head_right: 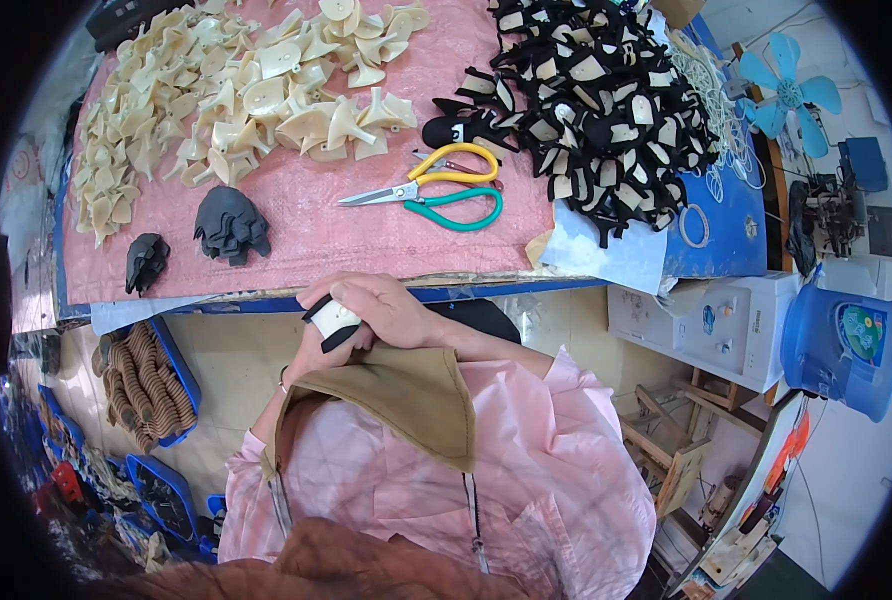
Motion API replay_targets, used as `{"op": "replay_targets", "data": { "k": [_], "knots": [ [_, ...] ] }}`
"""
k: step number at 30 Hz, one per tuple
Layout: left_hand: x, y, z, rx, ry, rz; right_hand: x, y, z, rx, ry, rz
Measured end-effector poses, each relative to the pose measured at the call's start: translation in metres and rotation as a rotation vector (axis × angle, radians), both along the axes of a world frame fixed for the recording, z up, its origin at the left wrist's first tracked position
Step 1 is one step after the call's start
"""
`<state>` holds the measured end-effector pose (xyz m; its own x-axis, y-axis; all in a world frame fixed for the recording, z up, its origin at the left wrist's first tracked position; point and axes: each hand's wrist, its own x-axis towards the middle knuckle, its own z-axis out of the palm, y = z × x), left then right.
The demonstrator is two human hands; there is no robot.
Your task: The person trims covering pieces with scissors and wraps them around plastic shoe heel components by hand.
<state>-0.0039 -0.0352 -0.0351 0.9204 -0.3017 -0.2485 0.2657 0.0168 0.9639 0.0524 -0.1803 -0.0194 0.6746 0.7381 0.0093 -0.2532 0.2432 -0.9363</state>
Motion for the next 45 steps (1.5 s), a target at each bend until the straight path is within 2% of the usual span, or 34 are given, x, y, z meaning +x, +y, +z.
{"op": "replay_targets", "data": {
  "k": [4, 8, 12, 14, 15, 17, 19, 22, 23, 25, 27, 30, 31, 33, 34, 37, 41, 44, 45],
  "knots": [
    [-0.003, -0.007, -0.008, 0.024, -0.062, 0.12, 0.003, 0.0, 0.002, -0.108, 0.035, 0.012],
    [0.003, -0.004, -0.007, 0.081, -0.09, 0.058, 0.003, -0.006, -0.002, -0.03, 0.082, 0.077],
    [0.002, -0.007, -0.001, 0.022, 0.031, 0.134, -0.005, -0.005, -0.001, 0.009, 0.087, 0.002],
    [0.002, -0.007, -0.007, 0.003, 0.076, 0.173, -0.005, -0.003, 0.002, -0.039, 0.006, -0.03],
    [0.003, -0.006, -0.011, 0.051, -0.058, 0.142, -0.005, -0.002, 0.002, -0.054, -0.021, -0.04],
    [0.005, -0.006, -0.013, 0.098, -0.193, 0.112, -0.001, 0.0, 0.0, -0.051, -0.248, -0.074],
    [0.006, -0.01, -0.01, 0.124, -0.14, 0.176, -0.002, -0.002, 0.0, -0.02, -0.184, -0.045],
    [0.009, -0.008, 0.002, 0.174, -0.14, 0.127, 0.001, -0.012, 0.002, 0.028, -0.048, 0.026],
    [0.01, -0.007, 0.004, 0.177, -0.101, 0.083, 0.002, -0.013, 0.004, 0.029, -0.071, 0.032],
    [0.009, -0.009, 0.002, 0.211, -0.181, 0.091, 0.004, -0.013, 0.007, 0.034, -0.115, 0.044],
    [0.007, -0.012, -0.005, 0.113, -0.111, 0.152, 0.001, -0.014, 0.004, -0.043, -0.094, 0.048],
    [-0.003, -0.013, -0.026, 0.129, -0.081, 0.294, -0.003, -0.013, 0.002, -0.101, -0.014, 0.004],
    [-0.003, -0.012, -0.028, 0.13, -0.08, 0.294, -0.003, -0.013, 0.001, -0.111, 0.01, -0.012],
    [-0.001, -0.008, -0.031, 0.214, -0.385, 0.27, 0.003, -0.013, -0.004, -0.024, -0.138, 0.004],
    [-0.001, -0.004, -0.035, 0.116, -0.27, 0.168, 0.004, -0.014, -0.001, -0.024, -0.139, 0.004],
    [0.001, -0.001, -0.035, 0.168, -0.216, 0.094, 0.006, -0.017, 0.008, -0.087, -0.077, 0.064],
    [-0.017, 0.005, -0.094, 0.211, -0.225, 0.204, 0.004, -0.015, 0.006, -0.084, -0.232, 0.011],
    [-0.017, 0.009, -0.098, 0.28, -0.375, 0.086, 0.004, -0.014, 0.004, -0.068, -0.251, 0.013],
    [-0.016, 0.007, -0.093, 0.268, -0.363, 0.134, 0.005, -0.014, 0.003, -0.06, -0.243, 0.019]
  ]
}}
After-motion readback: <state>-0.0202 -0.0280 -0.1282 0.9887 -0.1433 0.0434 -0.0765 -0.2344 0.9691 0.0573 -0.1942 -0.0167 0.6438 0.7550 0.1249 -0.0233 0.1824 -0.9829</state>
